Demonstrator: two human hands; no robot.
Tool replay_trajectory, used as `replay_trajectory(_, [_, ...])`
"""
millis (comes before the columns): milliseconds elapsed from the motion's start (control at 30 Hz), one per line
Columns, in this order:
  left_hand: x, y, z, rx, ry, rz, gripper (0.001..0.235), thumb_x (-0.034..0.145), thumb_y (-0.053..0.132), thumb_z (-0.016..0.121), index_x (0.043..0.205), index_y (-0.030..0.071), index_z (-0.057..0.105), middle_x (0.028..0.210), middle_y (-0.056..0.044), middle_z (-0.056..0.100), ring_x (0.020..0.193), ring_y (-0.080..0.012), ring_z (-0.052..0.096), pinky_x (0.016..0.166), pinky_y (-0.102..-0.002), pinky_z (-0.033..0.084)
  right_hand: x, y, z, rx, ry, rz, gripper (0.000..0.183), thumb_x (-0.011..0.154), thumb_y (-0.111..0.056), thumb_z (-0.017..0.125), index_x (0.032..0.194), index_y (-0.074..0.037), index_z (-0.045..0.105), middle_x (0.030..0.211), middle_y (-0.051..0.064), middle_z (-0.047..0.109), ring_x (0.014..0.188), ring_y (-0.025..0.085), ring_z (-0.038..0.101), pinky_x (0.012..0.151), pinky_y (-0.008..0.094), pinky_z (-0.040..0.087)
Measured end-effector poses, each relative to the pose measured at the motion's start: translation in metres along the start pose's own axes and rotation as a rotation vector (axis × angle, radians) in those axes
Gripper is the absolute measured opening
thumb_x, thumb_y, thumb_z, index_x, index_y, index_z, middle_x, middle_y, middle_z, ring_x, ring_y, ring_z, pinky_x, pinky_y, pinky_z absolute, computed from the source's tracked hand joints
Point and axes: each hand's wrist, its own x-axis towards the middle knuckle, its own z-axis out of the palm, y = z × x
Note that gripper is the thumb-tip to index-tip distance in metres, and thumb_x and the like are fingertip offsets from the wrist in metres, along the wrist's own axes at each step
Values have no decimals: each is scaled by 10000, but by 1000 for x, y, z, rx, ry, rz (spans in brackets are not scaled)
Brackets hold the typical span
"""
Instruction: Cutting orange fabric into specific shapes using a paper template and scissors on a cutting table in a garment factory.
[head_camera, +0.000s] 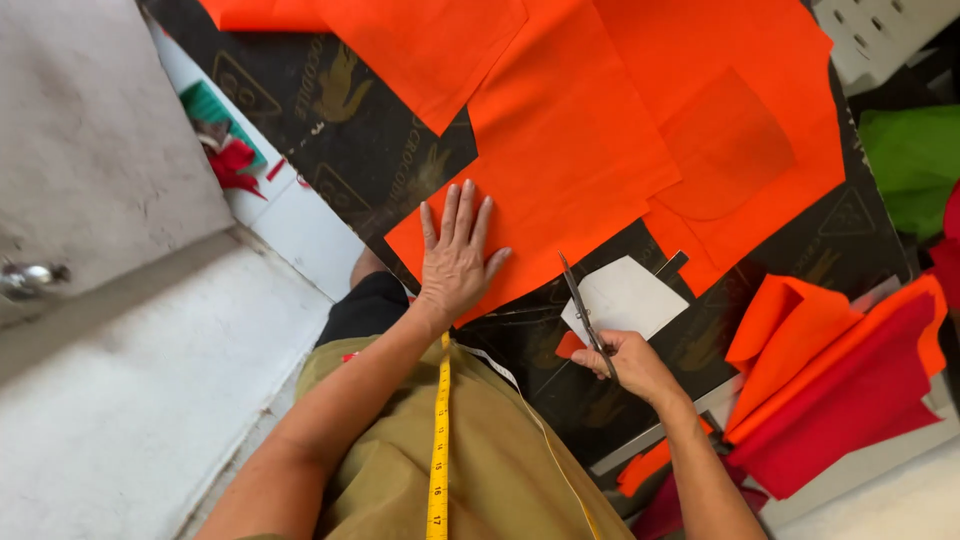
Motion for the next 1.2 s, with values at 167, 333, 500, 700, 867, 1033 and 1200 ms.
replay_trajectory(167, [-3,25,0,-39,-49,-73,802,1054,580,493,1630,66,276,1714,-203,27,1587,-369,-28,1220,-653,-103,22,9,-38,-196,-49,-14,365,736,-279,944,716,8,719,503,82,616,507,138,550,518,237,415])
replay_trajectory(333, [-6,23,15,8,-75,-80,908,1015,707,452,1641,81,248,1716,-187,13,1584,-362,-51,1230,-655,-104,31,-5,-48,-318,-100,-38,373,728,-313,954,730,-12,733,490,76,610,494,137,551,519,242,397])
replay_trajectory(500, [-8,24,16,36,-47,-66,960,996,765,440,1644,80,260,1717,-178,33,1586,-355,-18,1238,-644,-94,35,-4,-44,-320,-91,-53,362,729,-322,955,742,-33,737,471,64,607,468,123,543,500,228,390])
replay_trajectory(700, [-7,24,10,3,-123,-81,958,1001,752,418,1656,92,190,1719,-165,-6,1582,-351,-48,1237,-640,-110,33,-3,-32,-310,-65,-47,361,741,-348,951,748,-57,739,470,38,612,467,102,548,494,217,399])
replay_trajectory(867, [-7,24,9,-4,-146,-85,962,999,752,411,1659,93,174,1719,-164,-23,1581,-345,-66,1236,-636,-125,41,24,-35,-244,-47,-80,362,762,-306,939,707,-36,704,457,60,596,466,98,539,493,202,408])
replay_trajectory(1033, [-7,23,11,2,-155,-81,968,996,756,402,1659,90,167,1720,-167,-27,1579,-345,-77,1232,-636,-134,45,39,-39,-245,-5,-114,387,777,-286,927,647,-25,674,433,77,598,427,108,574,468,193,409])
replay_trajectory(1200, [-8,23,8,8,-148,-75,965,998,751,400,1655,81,177,1720,-175,-18,1579,-346,-75,1232,-634,-129,38,4,-32,-263,-55,-93,386,747,-314,943,676,-28,695,450,90,607,456,118,546,487,217,415])
